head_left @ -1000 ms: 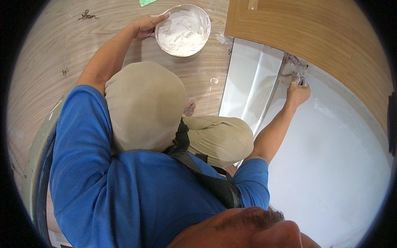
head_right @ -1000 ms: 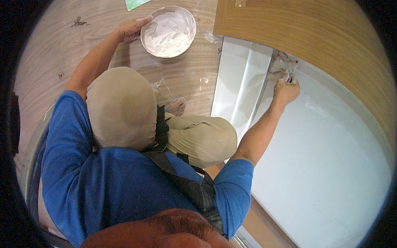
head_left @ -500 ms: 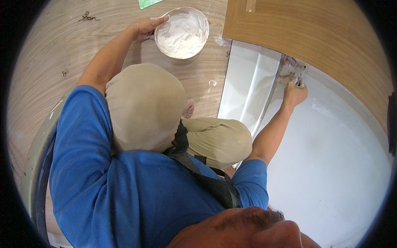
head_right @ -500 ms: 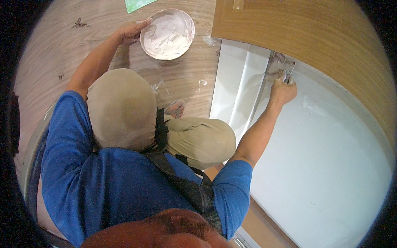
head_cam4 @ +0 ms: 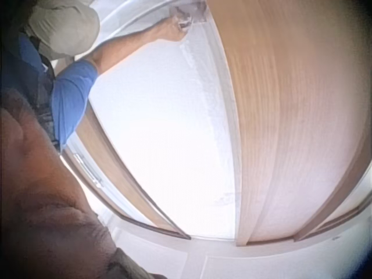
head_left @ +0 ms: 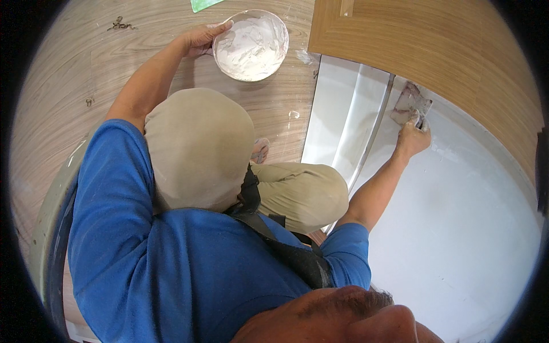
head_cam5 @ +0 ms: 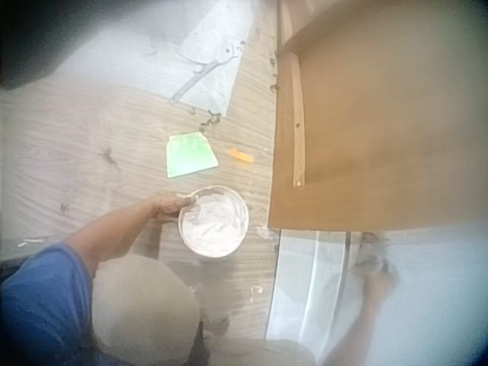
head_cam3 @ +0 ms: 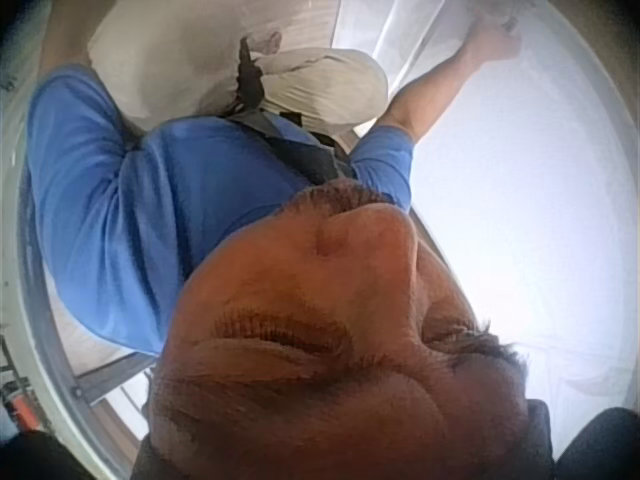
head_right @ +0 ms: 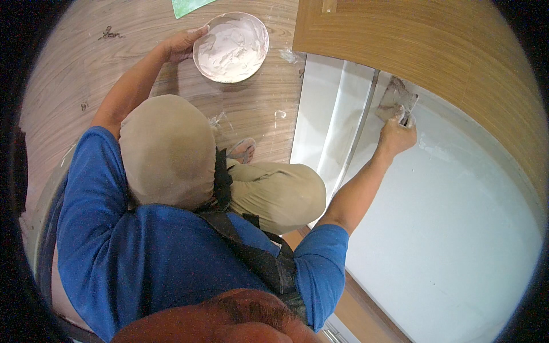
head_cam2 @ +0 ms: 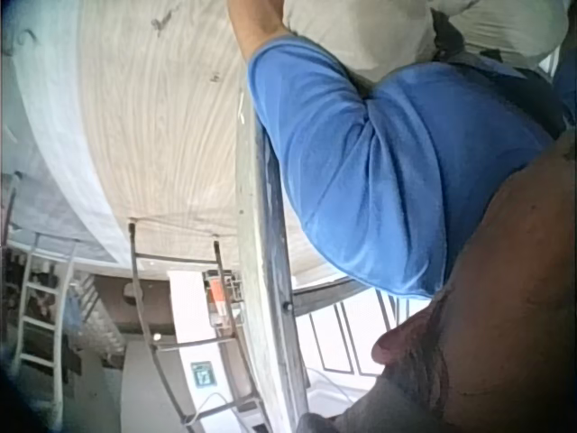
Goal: The person kneels on the floor and uses a putty knife to apply white caulk from a small container into the gap between a wooden cabinet and a white wall. The person repeatedly scoops caulk and smooths it along the seam.
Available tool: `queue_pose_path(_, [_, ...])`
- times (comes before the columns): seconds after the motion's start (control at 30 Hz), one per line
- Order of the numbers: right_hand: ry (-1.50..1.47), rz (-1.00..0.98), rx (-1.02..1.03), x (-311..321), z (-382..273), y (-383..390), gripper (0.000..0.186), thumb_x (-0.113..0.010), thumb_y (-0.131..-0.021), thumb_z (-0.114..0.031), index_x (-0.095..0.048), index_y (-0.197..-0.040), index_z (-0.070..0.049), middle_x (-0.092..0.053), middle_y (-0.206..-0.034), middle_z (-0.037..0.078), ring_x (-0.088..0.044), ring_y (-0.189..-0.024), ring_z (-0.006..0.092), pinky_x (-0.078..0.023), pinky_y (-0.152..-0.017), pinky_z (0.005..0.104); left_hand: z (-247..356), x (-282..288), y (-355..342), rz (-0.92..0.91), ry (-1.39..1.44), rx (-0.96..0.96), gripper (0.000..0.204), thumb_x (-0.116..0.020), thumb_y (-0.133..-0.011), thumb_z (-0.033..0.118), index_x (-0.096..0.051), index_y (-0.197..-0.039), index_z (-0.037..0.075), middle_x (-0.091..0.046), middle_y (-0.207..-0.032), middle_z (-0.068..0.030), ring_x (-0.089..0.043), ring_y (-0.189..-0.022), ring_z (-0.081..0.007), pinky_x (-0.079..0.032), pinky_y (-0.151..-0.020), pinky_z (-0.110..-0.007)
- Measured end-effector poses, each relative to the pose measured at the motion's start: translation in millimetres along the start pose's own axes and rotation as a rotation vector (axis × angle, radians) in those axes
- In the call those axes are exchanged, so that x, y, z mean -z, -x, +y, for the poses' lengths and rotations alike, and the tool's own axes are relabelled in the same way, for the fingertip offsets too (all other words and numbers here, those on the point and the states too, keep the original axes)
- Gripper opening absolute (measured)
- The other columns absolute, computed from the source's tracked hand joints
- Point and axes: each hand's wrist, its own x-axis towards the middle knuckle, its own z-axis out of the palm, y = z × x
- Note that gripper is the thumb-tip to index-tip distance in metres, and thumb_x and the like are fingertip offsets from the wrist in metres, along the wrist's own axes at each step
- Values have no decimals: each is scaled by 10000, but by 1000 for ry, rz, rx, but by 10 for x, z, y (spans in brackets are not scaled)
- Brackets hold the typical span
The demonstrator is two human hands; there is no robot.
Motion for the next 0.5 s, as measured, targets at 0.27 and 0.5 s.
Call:
queue_pose_path(0.27, [-55,-39,93,93,-39,105,206,-709,-840,-186,-706,-848,20,-695,-748,162,-631,-633,250,-481,-611,361,-5,4,1,-2,37,-4,700,-676,-833,590,-545,-1281,68,-665,-1138,-43,-656,-993,-128,-571,-826,-289])
queue_pose_path(0.5, [-46,-150,47,-124,-1,122,216,-702,-838,-195,-694,-823,20,-645,-668,151,-562,-572,253,-455,-572,372,101,-124,115,27,8,5,655,-670,-847,573,-556,-1252,71,-673,-1109,-45,-659,-977,-121,-572,-827,-287])
